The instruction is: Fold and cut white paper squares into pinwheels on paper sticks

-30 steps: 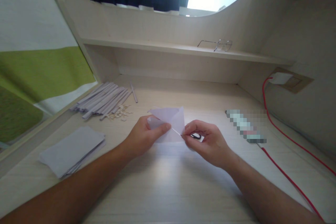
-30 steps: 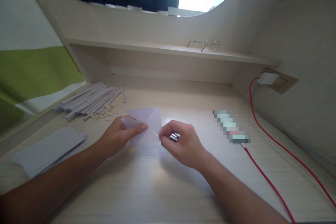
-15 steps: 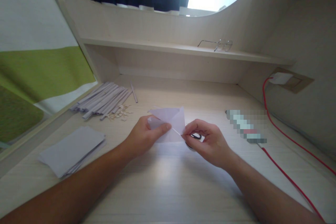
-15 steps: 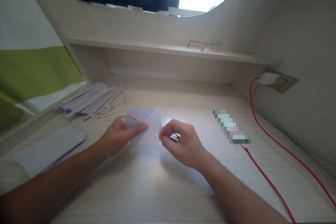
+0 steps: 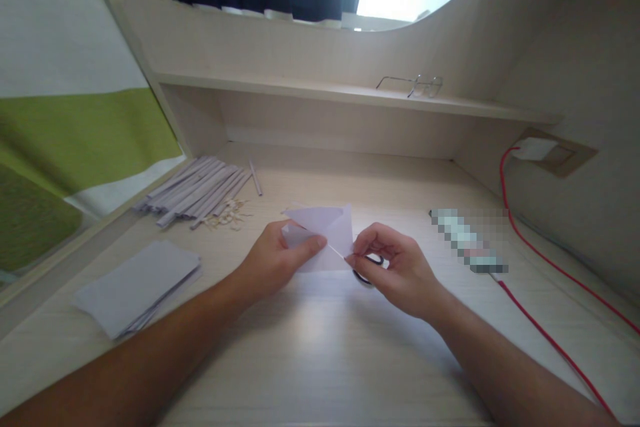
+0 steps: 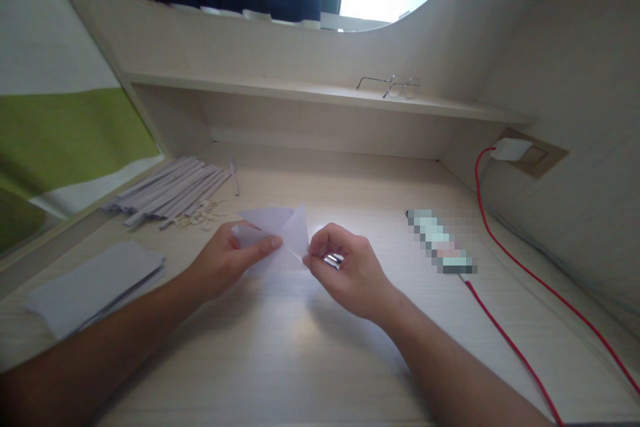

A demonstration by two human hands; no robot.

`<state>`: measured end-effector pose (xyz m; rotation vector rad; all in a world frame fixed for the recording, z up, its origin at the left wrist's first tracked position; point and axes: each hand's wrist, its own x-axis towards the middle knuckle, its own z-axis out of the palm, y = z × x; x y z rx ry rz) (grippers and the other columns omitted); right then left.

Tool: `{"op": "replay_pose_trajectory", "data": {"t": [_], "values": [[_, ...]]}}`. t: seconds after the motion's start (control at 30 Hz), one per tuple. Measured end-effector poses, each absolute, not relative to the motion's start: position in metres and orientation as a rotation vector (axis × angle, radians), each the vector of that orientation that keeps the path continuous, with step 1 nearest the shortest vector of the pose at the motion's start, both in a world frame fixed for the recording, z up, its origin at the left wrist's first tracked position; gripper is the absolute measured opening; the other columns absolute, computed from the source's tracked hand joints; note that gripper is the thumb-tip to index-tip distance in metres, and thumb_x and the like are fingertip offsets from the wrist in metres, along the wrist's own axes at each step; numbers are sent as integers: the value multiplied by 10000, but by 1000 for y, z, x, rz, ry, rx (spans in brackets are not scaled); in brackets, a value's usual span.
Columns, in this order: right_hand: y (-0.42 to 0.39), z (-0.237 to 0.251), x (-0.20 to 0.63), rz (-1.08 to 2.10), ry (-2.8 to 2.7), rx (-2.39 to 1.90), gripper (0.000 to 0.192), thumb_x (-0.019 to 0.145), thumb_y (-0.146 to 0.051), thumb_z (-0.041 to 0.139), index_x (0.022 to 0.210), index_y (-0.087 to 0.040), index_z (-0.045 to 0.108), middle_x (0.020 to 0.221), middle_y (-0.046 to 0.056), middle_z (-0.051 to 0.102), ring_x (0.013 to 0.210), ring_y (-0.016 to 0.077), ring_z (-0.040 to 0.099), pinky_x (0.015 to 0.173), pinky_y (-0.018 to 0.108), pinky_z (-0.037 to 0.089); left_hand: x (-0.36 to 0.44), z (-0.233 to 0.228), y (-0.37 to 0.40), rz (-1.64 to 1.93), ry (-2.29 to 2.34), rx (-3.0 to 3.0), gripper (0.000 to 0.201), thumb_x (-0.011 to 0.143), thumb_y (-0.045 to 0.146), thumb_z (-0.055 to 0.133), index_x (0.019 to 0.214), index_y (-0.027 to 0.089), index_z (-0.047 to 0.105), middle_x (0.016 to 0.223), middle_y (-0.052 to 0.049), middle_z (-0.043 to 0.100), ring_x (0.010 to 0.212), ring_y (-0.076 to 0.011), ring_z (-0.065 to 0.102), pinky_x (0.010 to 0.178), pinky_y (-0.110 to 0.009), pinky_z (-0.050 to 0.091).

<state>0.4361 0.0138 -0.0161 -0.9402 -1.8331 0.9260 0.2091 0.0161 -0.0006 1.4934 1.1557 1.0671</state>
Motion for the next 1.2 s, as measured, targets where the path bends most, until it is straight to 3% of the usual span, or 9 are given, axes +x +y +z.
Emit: {"op": "replay_pose_trajectory", "data": {"t": [0.27,0.47,0.67,0.93,1.2], "values": [[16,-12,433,969,-1830,-882,70,891,-150,676,837,-187,650,798,23,696,751,156,646,693,294,511,206,-9,18,1058,1200,1528,250,808,382,724,832,134,749,777,-39,737,671,-162,630,612,-245,482],[15,-14,433,931,-1822,-952,111,864,-166,718,833,-194,615,783,-3,624,697,137,578,637,278,481,208,-9,18,1023,1199,1524,245,811,381,730,776,139,743,700,-14,712,614,-147,608,575,-235,465],[14,-15,434,915,-1829,-954,110,877,-163,715,855,-196,612,799,-6,618,714,133,567,643,269,472,206,-11,19,1036,1202,1493,245,813,371,742,873,137,783,788,-44,754,673,-165,641,621,-252,502],[17,-20,434,972,-1851,-912,105,905,-111,643,874,-205,609,804,-12,631,734,127,575,643,252,450,212,-6,17,1059,1163,1402,240,753,379,768,766,140,762,709,-30,722,606,-146,586,560,-238,468],[20,-13,437,896,-1887,-1067,68,892,-237,677,876,-207,618,791,-4,659,717,145,596,652,266,464,211,-3,19,1125,1262,1375,255,733,396,751,742,142,746,671,-34,721,574,-156,594,535,-246,466]]}}
